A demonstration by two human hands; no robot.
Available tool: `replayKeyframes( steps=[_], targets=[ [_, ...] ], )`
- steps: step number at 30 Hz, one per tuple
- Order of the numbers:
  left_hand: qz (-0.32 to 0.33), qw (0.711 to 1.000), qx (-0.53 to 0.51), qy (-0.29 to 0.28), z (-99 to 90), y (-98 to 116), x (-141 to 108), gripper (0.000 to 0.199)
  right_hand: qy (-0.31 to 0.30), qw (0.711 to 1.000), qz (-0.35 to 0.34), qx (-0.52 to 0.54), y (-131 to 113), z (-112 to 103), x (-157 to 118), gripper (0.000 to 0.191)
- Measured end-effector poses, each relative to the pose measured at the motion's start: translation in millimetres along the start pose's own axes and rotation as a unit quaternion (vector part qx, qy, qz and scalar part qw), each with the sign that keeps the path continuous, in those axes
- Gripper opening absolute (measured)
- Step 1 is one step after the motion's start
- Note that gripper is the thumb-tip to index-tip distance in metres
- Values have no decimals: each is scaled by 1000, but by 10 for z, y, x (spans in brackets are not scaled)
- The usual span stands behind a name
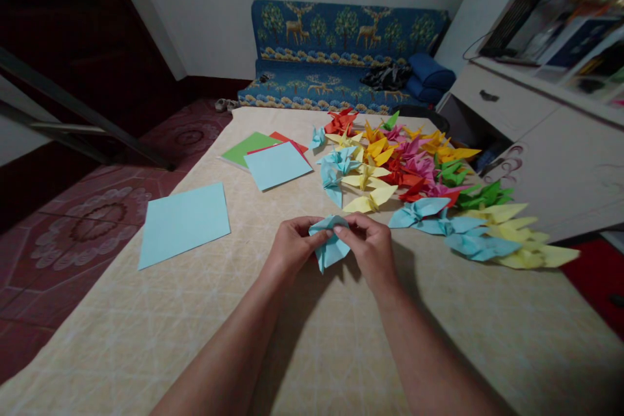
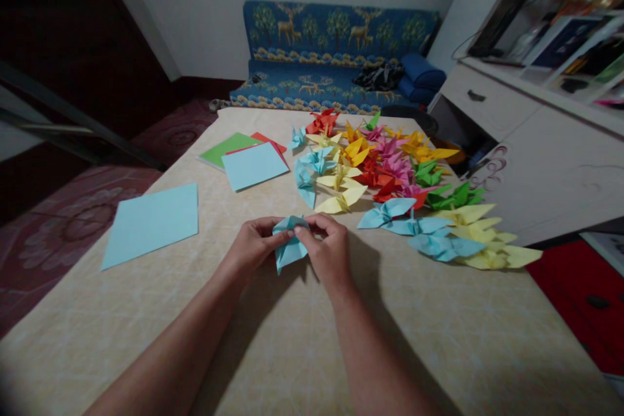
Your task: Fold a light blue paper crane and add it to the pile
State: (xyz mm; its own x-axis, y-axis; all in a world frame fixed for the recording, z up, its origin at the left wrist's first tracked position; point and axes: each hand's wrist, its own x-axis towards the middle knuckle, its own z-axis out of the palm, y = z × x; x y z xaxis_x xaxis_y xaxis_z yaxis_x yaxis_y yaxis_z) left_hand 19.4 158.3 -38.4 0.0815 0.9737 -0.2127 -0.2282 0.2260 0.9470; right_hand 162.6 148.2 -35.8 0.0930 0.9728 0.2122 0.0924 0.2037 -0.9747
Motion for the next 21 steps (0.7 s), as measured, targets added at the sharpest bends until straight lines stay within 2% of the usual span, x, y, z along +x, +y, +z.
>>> replayKeyframes(
  steps=[2,5,7,14,17,21],
  targets=[
    [-8,1000,-5,-8,-11,9,-7,27,-3,999,7,33,8,-5,2,12],
    [-29,999,-31,-19,-34,50,-25,25,32,989,52,137,43,-24,24,22],
    [-44,997,-58,-25,-43,88,-38,26,47,979,79,183,58,-33,39,20],
    [-75,992,-95,-31,-32,183,-73,31,-19,967,113,229,30,-26,27,13],
    [-78,991,-106,-12,-34,198,-75,34,-26,965,106,238,33,-31,31,14],
    [-79,990,-116,-11,-36,187,-69,34,-39,977,72,197,35,-36,42,10]
  ],
)
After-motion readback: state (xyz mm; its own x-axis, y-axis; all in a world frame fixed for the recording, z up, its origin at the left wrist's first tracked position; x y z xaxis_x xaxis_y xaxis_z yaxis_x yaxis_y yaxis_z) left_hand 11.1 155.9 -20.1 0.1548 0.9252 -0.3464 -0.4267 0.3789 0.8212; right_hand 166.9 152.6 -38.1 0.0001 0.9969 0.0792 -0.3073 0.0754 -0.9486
